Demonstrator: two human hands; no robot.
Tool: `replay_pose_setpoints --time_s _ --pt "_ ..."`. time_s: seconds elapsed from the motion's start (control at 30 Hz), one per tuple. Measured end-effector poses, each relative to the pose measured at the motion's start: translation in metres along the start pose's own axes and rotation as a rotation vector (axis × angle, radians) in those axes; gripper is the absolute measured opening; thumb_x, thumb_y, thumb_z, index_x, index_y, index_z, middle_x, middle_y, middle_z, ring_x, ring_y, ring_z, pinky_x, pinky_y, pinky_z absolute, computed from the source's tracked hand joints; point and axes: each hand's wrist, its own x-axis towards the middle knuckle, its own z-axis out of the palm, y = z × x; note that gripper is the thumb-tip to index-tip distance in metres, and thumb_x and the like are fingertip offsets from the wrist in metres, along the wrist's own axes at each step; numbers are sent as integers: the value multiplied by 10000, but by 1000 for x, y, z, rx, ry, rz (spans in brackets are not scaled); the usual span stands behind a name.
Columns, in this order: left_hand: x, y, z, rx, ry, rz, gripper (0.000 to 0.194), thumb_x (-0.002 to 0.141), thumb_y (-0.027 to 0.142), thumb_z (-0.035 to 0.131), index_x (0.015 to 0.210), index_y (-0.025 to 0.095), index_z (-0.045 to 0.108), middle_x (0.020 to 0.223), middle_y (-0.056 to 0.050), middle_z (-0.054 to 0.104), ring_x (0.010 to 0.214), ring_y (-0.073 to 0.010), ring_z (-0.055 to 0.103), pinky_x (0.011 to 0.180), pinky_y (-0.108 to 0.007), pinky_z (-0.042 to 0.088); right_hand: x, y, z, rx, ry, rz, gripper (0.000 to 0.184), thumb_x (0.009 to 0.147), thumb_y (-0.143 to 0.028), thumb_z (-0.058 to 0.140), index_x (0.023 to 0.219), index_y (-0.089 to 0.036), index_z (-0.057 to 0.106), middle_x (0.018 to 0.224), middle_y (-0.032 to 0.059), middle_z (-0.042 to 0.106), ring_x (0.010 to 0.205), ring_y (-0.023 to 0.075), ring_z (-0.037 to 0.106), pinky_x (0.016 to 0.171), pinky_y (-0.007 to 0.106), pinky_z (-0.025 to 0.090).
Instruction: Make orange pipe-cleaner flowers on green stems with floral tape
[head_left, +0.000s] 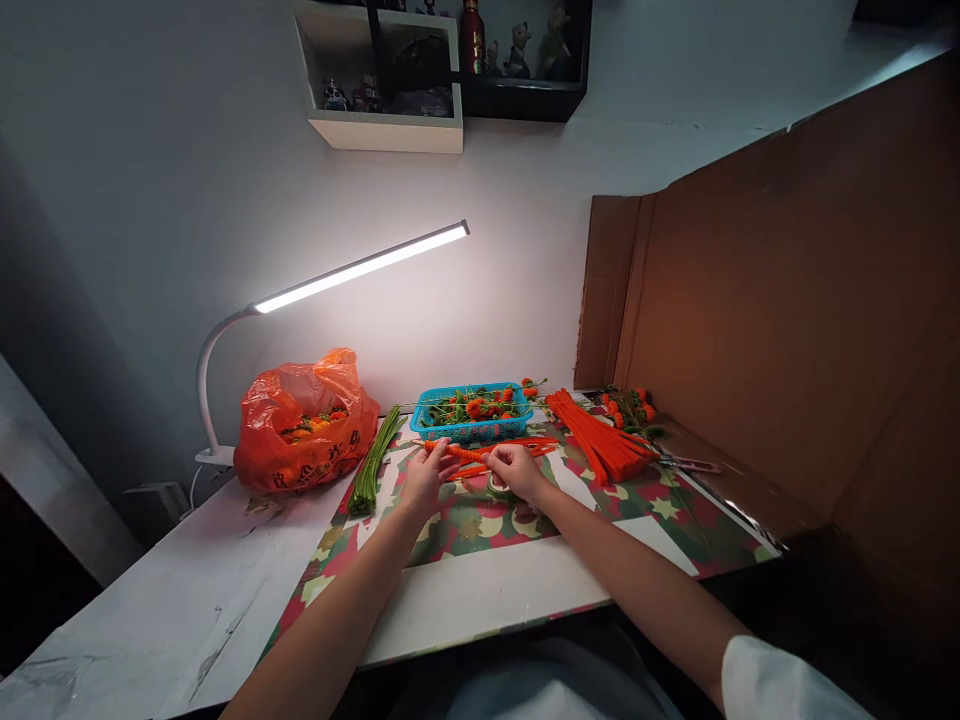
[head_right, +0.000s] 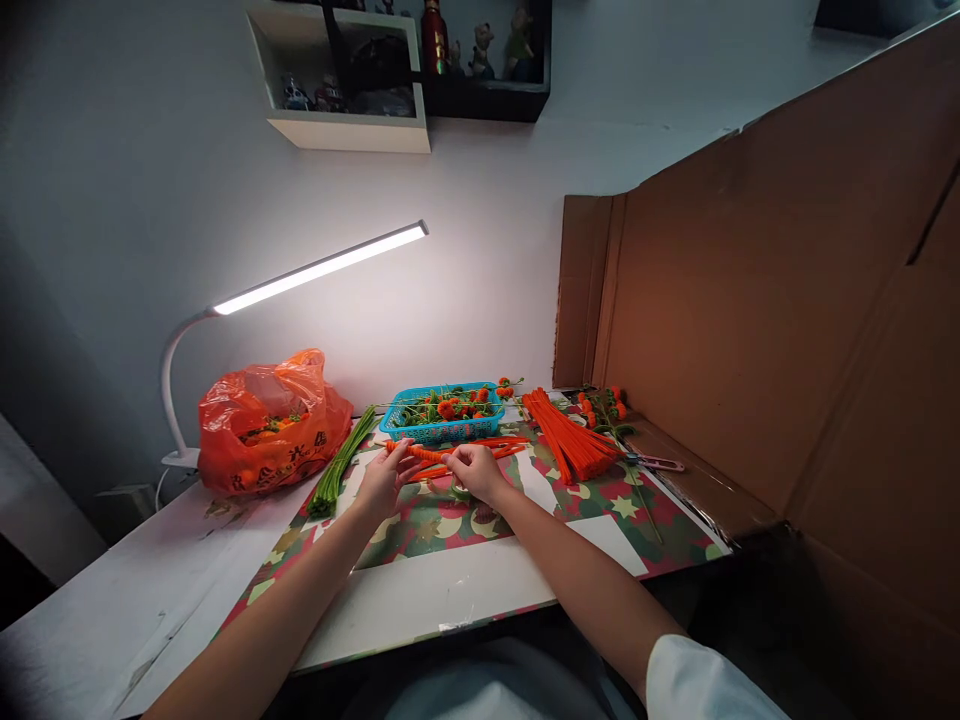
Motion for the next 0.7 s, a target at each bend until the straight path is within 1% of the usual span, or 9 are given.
replay_pose_setpoints --time_s 0.1,0.2,0.27,0.37,0.5,0.6,0.7 --pt "2 2 -1 -19 59 -2 138 766 268 631 830 154 587 686 -8 624 577 -89 608 585 -211 510 3 0 1 110 69 46 305 660 -447 671 625 -182 525 462 -45 508 415 91 454 425 212 348" --pt "4 2 -1 -23 68 11 120 764 255 635 794 156 574 696 -11 626 589 -93 618 593 -215 515 5 -2 0 273 154 133 280 599 -382 727 686 -171 565 557 -21 580 492 106 539 505 234 446" --pt "5 0 -1 -14 57 33 141 743 270 658 773 163 570 708 -9 631 597 -100 621 604 -227 519 5 -4 -2 388 188 213 241 602 -328 725 709 -166 582 610 -1 612 547 114 581 568 244 483" --pt "6 -4 -1 -2 35 54 184 711 314 683 771 174 580 703 -3 639 605 -109 622 602 -231 516 6 -7 -4 505 224 301 159 633 -244 677 744 -166 594 648 13 632 580 109 603 593 231 487" --pt "6 -7 -3 28 -15 73 325 606 391 751 779 161 600 688 -15 657 600 -125 628 594 -238 512 7 -6 -6 543 299 292 120 619 -175 621 727 -177 570 621 -9 609 560 99 581 569 219 468" --pt "4 -7 -2 81 -48 102 416 534 440 780 784 149 621 681 -24 664 579 -135 623 579 -249 510 9 -4 -7 564 322 275 124 603 -195 610 704 -189 540 593 -21 581 547 106 558 546 228 455" --pt "1 -6 -1 112 -57 119 456 508 460 789 798 141 641 711 -40 676 574 -136 623 563 -245 506 10 -4 -8 589 325 276 122 601 -224 594 695 -196 521 580 -23 562 536 110 536 547 241 453"
